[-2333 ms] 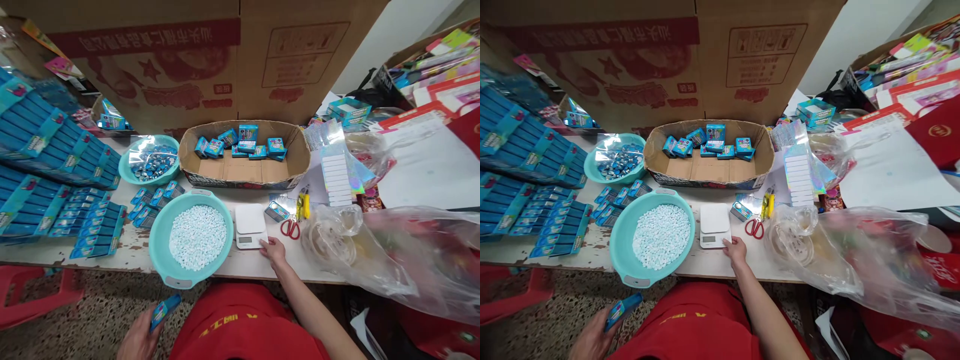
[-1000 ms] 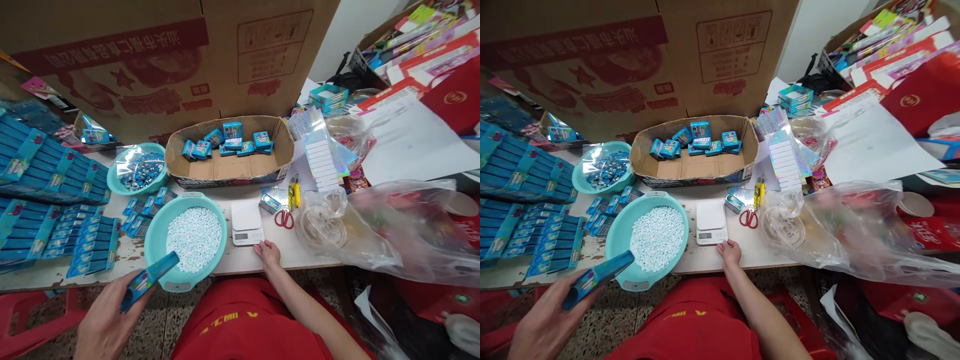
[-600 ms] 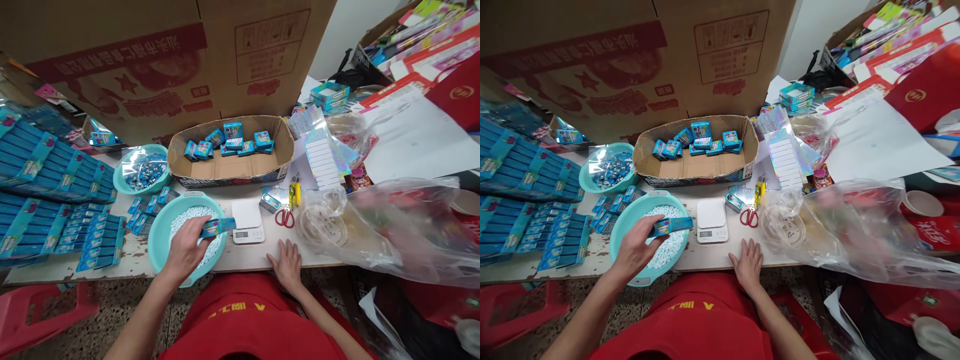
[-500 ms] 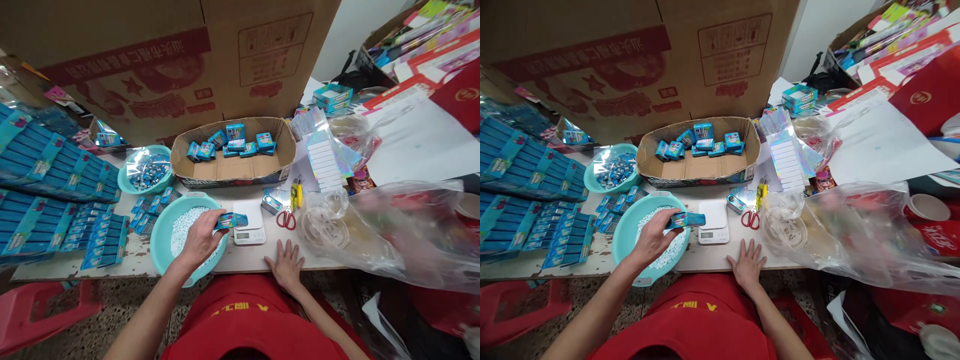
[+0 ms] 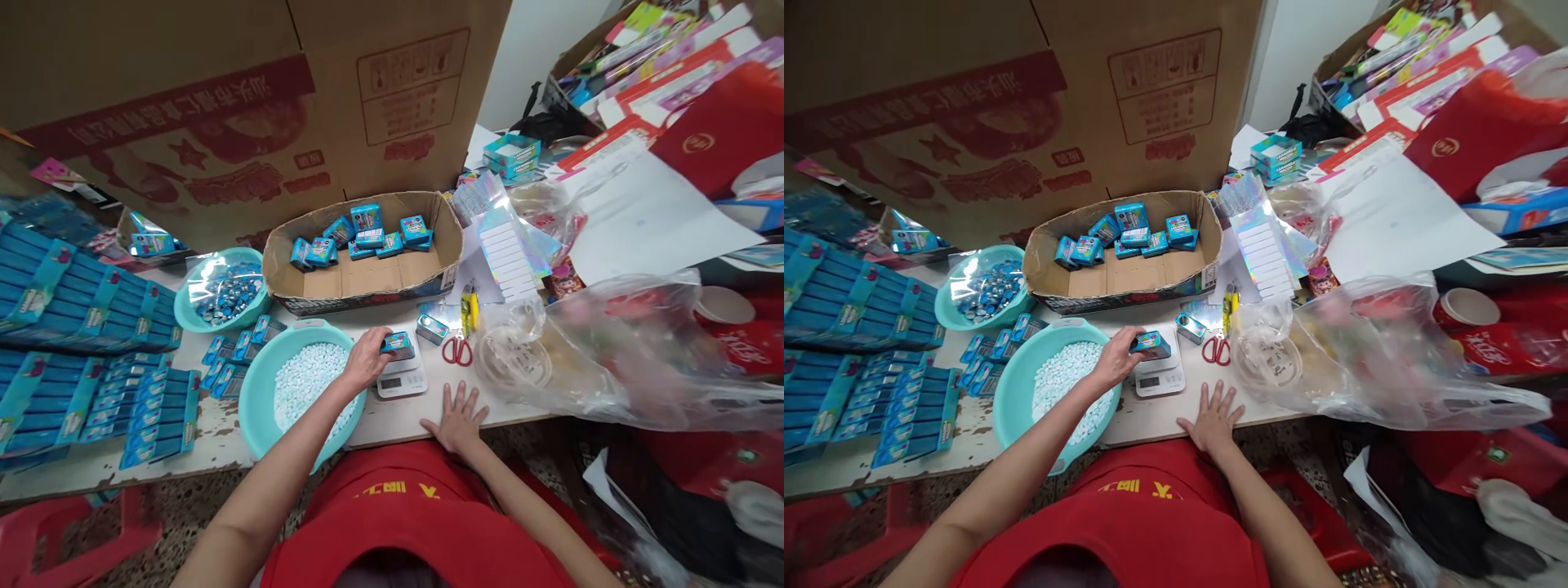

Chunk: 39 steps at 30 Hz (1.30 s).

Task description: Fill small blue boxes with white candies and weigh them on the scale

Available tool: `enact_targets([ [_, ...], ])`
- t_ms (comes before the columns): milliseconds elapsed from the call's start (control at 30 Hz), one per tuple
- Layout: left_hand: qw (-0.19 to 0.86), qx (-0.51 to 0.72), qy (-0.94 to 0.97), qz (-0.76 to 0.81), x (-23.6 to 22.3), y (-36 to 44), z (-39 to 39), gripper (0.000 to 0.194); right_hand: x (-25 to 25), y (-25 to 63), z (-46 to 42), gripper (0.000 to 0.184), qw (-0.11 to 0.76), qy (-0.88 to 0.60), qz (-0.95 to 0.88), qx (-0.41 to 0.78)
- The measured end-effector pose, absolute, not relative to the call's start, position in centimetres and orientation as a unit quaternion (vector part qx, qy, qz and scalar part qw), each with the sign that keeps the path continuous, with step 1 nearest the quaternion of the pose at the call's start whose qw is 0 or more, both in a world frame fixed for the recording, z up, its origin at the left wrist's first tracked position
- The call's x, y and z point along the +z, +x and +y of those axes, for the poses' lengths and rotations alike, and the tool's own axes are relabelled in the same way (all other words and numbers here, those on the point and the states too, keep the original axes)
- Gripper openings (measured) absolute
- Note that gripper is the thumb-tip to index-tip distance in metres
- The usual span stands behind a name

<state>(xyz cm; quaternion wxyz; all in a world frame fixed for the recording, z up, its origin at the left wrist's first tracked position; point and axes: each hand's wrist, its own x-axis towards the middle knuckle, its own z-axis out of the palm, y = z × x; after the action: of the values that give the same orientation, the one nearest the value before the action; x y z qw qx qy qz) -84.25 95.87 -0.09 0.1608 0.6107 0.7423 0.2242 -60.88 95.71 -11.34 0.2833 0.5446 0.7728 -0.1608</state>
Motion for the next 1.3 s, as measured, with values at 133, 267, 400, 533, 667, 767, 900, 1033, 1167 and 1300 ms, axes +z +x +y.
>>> enact_targets([
  [133, 0.146, 0.198, 0.628, 0.738, -1.3, -84.3, 96.3, 0.030, -11.6, -61.0, 95.6, 0.097, 0.274, 0.552, 0.774, -0.147],
  [267, 0.133, 0.167, 0.635, 0.743, -1.7, -84.6, 96.9, 0.031, -11.4, -61.1, 95.6, 0.096, 0.269, 0.549, 0.777, -0.148],
  [400, 0.135, 0.146, 0.633, 0.748, -2.4, -84.7, 97.8, 0.030, -11.4, -61.0, 95.7, 0.096, 0.265, 0.552, 0.777, -0.149],
  [533, 0.141, 0.130, 0.630, 0.753, -3.1, -84.5, 98.3, 0.031, -11.5, -60.9, 95.8, 0.096, 0.276, 0.550, 0.773, -0.153],
  [667, 0.090, 0.143, 0.637, 0.752, -2.6, -84.8, 97.0, 0.047, -11.6, -60.9, 95.8, 0.097, 0.289, 0.551, 0.768, -0.155],
  [767, 0.034, 0.202, 0.644, 0.737, -1.6, -85.5, 93.9, 0.040, -11.6, -60.9, 95.8, 0.096, 0.288, 0.551, 0.769, -0.152],
  [900, 0.028, 0.263, 0.639, 0.722, -0.9, -86.0, 87.2, 0.019, -11.7, -61.0, 95.7, 0.095, 0.293, 0.549, 0.771, -0.137],
  [1033, 0.076, 0.259, 0.597, 0.755, -1.9, -85.7, 80.9, 0.019, -11.7, -61.1, 95.6, 0.097, 0.296, 0.551, 0.771, -0.123],
  [1167, 0.079, 0.245, 0.540, 0.801, -3.6, -85.6, 77.5, 0.026, -11.7, -61.2, 95.7, 0.105, 0.307, 0.547, 0.768, -0.129],
  [1300, 0.081, 0.246, 0.527, 0.809, -4.4, -85.8, 77.1, 0.027, -11.6, -61.2, 95.8, 0.105, 0.323, 0.550, 0.759, -0.130],
])
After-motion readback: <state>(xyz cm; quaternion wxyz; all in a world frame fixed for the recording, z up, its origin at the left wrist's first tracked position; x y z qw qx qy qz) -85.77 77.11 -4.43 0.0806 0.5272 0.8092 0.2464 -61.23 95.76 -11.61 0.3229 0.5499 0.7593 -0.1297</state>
